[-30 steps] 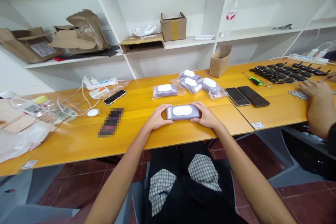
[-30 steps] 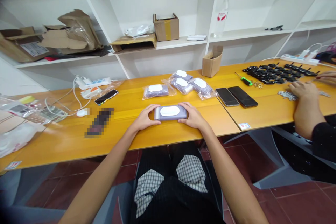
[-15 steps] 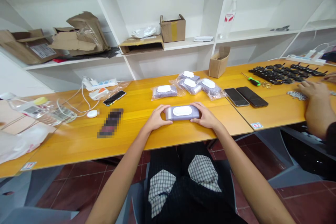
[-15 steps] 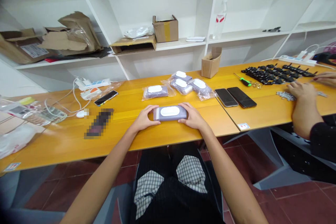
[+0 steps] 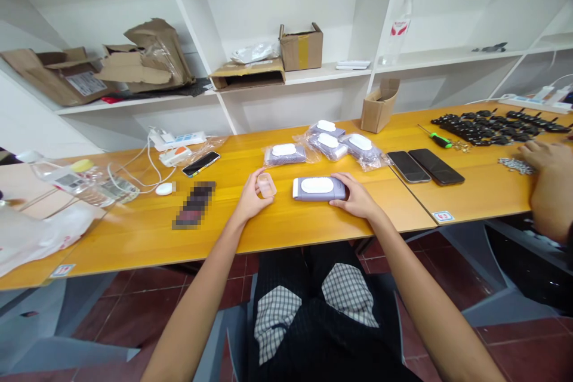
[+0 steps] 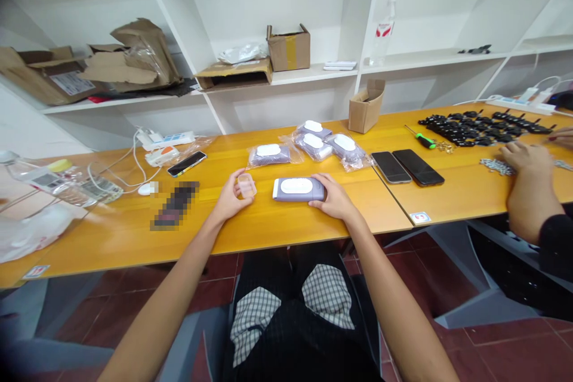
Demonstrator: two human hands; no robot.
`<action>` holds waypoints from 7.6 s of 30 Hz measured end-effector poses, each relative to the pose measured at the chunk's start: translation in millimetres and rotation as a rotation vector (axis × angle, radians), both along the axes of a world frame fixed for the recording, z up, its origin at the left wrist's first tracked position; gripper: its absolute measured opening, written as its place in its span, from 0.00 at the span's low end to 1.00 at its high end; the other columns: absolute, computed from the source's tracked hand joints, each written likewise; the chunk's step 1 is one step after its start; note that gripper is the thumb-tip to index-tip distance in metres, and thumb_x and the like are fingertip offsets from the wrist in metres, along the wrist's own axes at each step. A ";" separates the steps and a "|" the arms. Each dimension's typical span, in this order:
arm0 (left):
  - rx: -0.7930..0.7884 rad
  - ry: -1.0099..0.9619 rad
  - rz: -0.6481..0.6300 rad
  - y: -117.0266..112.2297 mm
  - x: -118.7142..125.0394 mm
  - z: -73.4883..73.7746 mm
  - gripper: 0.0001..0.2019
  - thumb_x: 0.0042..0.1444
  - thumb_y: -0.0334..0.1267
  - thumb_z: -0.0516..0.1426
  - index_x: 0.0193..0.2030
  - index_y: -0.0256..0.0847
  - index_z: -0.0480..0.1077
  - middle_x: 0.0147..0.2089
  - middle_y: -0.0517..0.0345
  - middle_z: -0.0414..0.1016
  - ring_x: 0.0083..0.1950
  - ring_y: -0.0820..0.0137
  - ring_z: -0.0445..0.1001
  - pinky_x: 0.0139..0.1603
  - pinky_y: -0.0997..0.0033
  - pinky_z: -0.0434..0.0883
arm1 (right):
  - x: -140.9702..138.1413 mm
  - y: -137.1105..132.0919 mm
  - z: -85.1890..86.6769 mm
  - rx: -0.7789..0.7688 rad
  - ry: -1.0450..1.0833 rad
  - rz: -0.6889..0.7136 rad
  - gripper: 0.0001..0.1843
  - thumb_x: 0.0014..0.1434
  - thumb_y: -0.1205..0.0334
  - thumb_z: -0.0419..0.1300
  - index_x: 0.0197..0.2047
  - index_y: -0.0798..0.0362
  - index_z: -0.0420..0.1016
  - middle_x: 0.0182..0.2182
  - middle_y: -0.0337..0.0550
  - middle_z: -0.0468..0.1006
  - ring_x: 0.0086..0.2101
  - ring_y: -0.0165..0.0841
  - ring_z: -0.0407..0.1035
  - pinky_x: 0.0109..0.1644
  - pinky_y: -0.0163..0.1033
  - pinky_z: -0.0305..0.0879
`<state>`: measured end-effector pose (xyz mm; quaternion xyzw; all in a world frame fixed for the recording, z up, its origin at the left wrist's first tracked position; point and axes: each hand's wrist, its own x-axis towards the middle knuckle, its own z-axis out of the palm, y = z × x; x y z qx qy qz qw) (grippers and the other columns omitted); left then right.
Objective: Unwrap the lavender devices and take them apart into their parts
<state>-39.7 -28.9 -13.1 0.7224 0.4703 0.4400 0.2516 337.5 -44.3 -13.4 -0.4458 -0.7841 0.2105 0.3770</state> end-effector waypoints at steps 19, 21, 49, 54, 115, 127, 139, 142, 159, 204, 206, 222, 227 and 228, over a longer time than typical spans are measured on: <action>0.019 0.230 0.310 -1.9 -73.6 7.9 0.39 0.47 0.54 0.72 0.66 0.45 0.72 0.56 0.52 0.70 0.52 0.59 0.77 0.52 0.58 0.79 | 0.8 0.8 -1.6 -0.001 0.021 -0.001 0.42 0.54 0.53 0.74 0.71 0.49 0.70 0.66 0.56 0.72 0.65 0.53 0.68 0.73 0.61 0.61; 0.009 0.230 0.311 -2.7 -71.6 8.3 0.40 0.48 0.55 0.71 0.66 0.44 0.71 0.55 0.52 0.70 0.52 0.59 0.77 0.52 0.58 0.79 | 0.9 0.9 -2.1 0.000 0.021 -0.007 0.42 0.54 0.53 0.74 0.71 0.48 0.70 0.66 0.55 0.72 0.65 0.54 0.68 0.73 0.61 0.61; 0.247 0.482 0.054 -45.9 8.9 19.1 0.14 0.67 0.36 0.56 0.56 0.44 0.76 0.57 0.48 0.82 0.61 0.54 0.79 0.68 0.47 0.73 | -0.5 6.3 0.6 -0.046 -0.163 0.018 0.41 0.63 0.50 0.69 0.75 0.48 0.66 0.77 0.55 0.59 0.74 0.52 0.58 0.78 0.59 0.55; 0.085 0.621 -0.031 -38.3 26.7 8.6 0.29 0.68 0.42 0.56 0.74 0.38 0.64 0.75 0.41 0.68 0.77 0.49 0.66 0.79 0.43 0.63 | -1.2 0.3 -0.7 -0.063 -0.177 -0.044 0.43 0.64 0.51 0.68 0.78 0.46 0.61 0.81 0.53 0.49 0.77 0.51 0.50 0.79 0.57 0.52; -0.092 0.665 -0.092 -9.4 43.8 23.9 0.49 0.62 0.57 0.62 0.82 0.38 0.47 0.83 0.39 0.51 0.83 0.47 0.54 0.83 0.45 0.48 | -11.9 4.6 6.5 -0.147 -0.688 -0.201 0.41 0.74 0.44 0.45 0.81 0.56 0.52 0.80 0.53 0.51 0.77 0.63 0.42 0.77 0.77 0.34; -0.081 0.515 -0.078 30.1 46.5 26.0 0.42 0.53 0.47 0.70 0.74 0.44 0.65 0.73 0.42 0.70 0.75 0.43 0.66 0.76 0.38 0.59 | -13.1 47.9 6.5 -0.053 -0.356 -0.014 0.46 0.65 0.39 0.61 0.77 0.58 0.62 0.74 0.63 0.66 0.74 0.60 0.54 0.78 0.73 0.39; -0.022 0.244 -0.205 29.4 46.3 23.8 0.43 0.48 0.39 0.73 0.71 0.46 0.67 0.69 0.46 0.73 0.69 0.47 0.73 0.69 0.44 0.70 | -25.9 48.1 8.4 -0.542 0.578 0.010 0.48 0.59 0.44 0.71 0.77 0.46 0.62 0.52 0.48 0.76 0.45 0.43 0.78 0.45 0.56 0.88; -0.126 0.046 -0.244 28.1 50.9 20.0 0.45 0.47 0.38 0.74 0.73 0.45 0.66 0.68 0.44 0.73 0.60 0.52 0.78 0.60 0.50 0.78 | -27.7 44.5 13.0 -0.556 0.580 -0.013 0.46 0.58 0.44 0.72 0.75 0.45 0.64 0.51 0.49 0.77 0.46 0.44 0.78 0.38 0.51 0.89; -0.349 -0.193 -0.261 28.7 53.7 19.1 0.48 0.42 0.39 0.77 0.71 0.38 0.67 0.56 0.44 0.80 0.51 0.57 0.82 0.57 0.53 0.79 | -16.3 52.3 7.6 -0.603 0.575 0.038 0.33 0.63 0.49 0.65 0.70 0.42 0.68 0.47 0.46 0.76 0.44 0.43 0.79 0.48 0.56 0.87; -0.306 0.088 -0.286 32.3 35.3 28.0 0.40 0.45 0.38 0.74 0.68 0.41 0.75 0.65 0.46 0.79 0.58 0.55 0.80 0.65 0.50 0.77 | -7.0 44.0 7.9 -0.082 -0.056 0.071 0.48 0.50 0.49 0.78 0.72 0.50 0.72 0.66 0.55 0.75 0.64 0.55 0.69 0.72 0.61 0.62; -0.283 0.120 -0.286 31.1 35.9 30.0 0.40 0.46 0.38 0.73 0.68 0.40 0.74 0.65 0.46 0.79 0.58 0.55 0.80 0.65 0.52 0.77 | -6.8 44.3 7.6 -0.079 -0.055 0.075 0.48 0.51 0.49 0.78 0.72 0.49 0.72 0.66 0.55 0.75 0.65 0.56 0.69 0.72 0.62 0.62; -0.107 0.357 -0.240 26.3 39.0 28.8 0.37 0.52 0.38 0.67 0.71 0.41 0.69 0.56 0.49 0.81 0.57 0.56 0.80 0.65 0.54 0.75 | -4.3 48.4 2.3 -0.058 -0.050 0.083 0.47 0.50 0.48 0.79 0.71 0.48 0.73 0.65 0.55 0.75 0.64 0.57 0.70 0.71 0.65 0.63; -0.093 0.367 -0.244 26.8 39.5 28.8 0.37 0.52 0.37 0.66 0.70 0.40 0.70 0.56 0.49 0.82 0.56 0.57 0.80 0.64 0.55 0.76 | -4.5 48.4 2.1 -0.056 -0.037 0.081 0.47 0.49 0.49 0.80 0.70 0.48 0.74 0.64 0.55 0.76 0.64 0.58 0.70 0.71 0.66 0.64; -0.092 0.367 -0.246 26.8 39.7 29.1 0.37 0.52 0.36 0.66 0.70 0.40 0.70 0.56 0.49 0.82 0.56 0.57 0.80 0.64 0.55 0.76 | -4.6 48.2 2.3 -0.056 -0.038 0.079 0.47 0.49 0.49 0.80 0.70 0.47 0.74 0.64 0.55 0.76 0.64 0.58 0.70 0.71 0.66 0.64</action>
